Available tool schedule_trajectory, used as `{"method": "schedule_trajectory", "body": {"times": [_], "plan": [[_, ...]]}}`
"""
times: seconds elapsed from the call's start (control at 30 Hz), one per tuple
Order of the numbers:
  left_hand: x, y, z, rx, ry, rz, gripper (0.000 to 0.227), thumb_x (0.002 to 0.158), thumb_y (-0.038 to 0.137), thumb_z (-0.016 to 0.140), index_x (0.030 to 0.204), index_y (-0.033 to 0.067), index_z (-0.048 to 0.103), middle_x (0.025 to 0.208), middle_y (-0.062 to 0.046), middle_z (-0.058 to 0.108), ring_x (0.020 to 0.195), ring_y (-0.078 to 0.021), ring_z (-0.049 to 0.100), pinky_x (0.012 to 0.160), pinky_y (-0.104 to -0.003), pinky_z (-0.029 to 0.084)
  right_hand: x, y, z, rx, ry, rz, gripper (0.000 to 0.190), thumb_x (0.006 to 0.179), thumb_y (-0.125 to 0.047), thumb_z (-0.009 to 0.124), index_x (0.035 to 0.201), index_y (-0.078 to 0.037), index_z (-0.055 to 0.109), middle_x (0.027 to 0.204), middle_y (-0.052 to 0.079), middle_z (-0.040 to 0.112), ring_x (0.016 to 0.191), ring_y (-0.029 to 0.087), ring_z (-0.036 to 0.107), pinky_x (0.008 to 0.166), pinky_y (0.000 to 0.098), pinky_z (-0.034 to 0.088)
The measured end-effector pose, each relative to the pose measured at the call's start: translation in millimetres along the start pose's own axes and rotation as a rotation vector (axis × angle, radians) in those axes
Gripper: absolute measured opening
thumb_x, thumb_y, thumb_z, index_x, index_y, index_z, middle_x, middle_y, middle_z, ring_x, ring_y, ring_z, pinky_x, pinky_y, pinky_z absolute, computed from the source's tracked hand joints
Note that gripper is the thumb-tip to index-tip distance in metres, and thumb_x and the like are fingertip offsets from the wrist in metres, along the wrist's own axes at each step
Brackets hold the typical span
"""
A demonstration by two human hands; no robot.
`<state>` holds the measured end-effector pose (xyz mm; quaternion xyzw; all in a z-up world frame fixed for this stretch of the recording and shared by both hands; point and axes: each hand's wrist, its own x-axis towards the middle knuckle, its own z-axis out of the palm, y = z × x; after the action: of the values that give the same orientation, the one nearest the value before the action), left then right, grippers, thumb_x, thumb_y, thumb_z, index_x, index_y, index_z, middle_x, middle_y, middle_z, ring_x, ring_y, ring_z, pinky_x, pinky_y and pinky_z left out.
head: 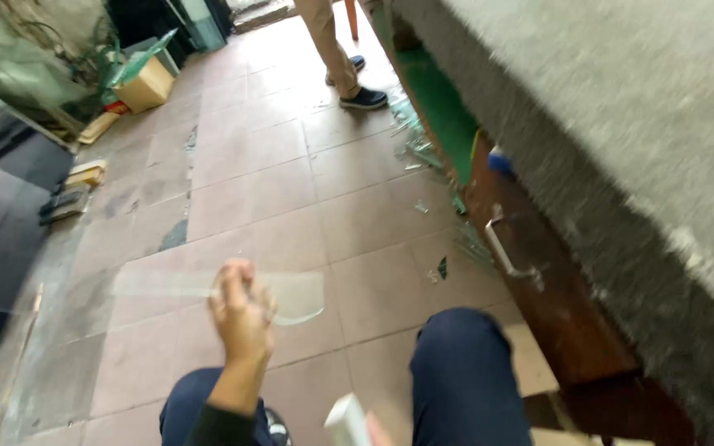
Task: Sanding the sharp edges of a glass strip using a sanding block to smooth them.
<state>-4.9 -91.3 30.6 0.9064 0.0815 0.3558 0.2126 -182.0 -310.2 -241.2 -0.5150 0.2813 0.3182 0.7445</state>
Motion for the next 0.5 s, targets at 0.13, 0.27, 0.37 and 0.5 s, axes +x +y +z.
{"method": "schedule_trajectory", "body": {"times": [0.13,0.27,0.37,0.5], "plan": [[8,98,-54,-1.305,0.134,-0.771,0.032,0.114,0.029,0.051,0.085,0.0154,0.055,0.060,0.003,0.034,0.039,-0.0090,0.024,0.035,-0.029,0.018,-159,-147,8,-0.166,0.093,-0.028,0.056,0.086,-0.051,0.068,0.138,-0.031,0.074,0.092,0.004,0.085,0.067,0.019,0.070,0.067,0.0307,0.054],[17,73,-79,-1.469,-0.025,-0.628,0.051,0.115,0.052,0.047,0.082,0.0117,0.053,0.046,0.000,0.029,0.036,-0.0109,0.022,0.039,-0.030,0.014,-194,-150,-8,-0.275,0.027,-0.534,0.086,0.083,-0.050,0.060,0.167,-0.033,0.057,0.094,0.013,0.089,0.070,0.024,0.083,0.069,0.0311,0.064],[25,30,-70,-1.555,0.023,-0.835,0.062,0.111,0.068,0.046,0.082,0.0148,0.058,0.074,0.000,0.046,0.056,-0.0122,0.028,0.051,-0.030,0.021,-215,-191,45,-0.219,0.141,-0.676,0.067,0.089,-0.041,0.057,0.149,-0.019,0.075,0.080,0.014,0.083,0.050,0.029,0.073,0.052,0.0372,0.059],[47,-29,-62,-1.719,0.044,-0.820,0.053,0.114,0.057,0.048,0.085,0.0148,0.060,0.090,-0.006,0.063,0.086,-0.0245,0.069,0.085,-0.050,0.063,-206,-259,111,-0.225,-0.093,-0.650,0.074,0.094,-0.039,0.060,0.165,-0.020,0.058,0.095,0.017,0.076,0.053,0.031,0.067,0.046,0.0408,0.049]]}}
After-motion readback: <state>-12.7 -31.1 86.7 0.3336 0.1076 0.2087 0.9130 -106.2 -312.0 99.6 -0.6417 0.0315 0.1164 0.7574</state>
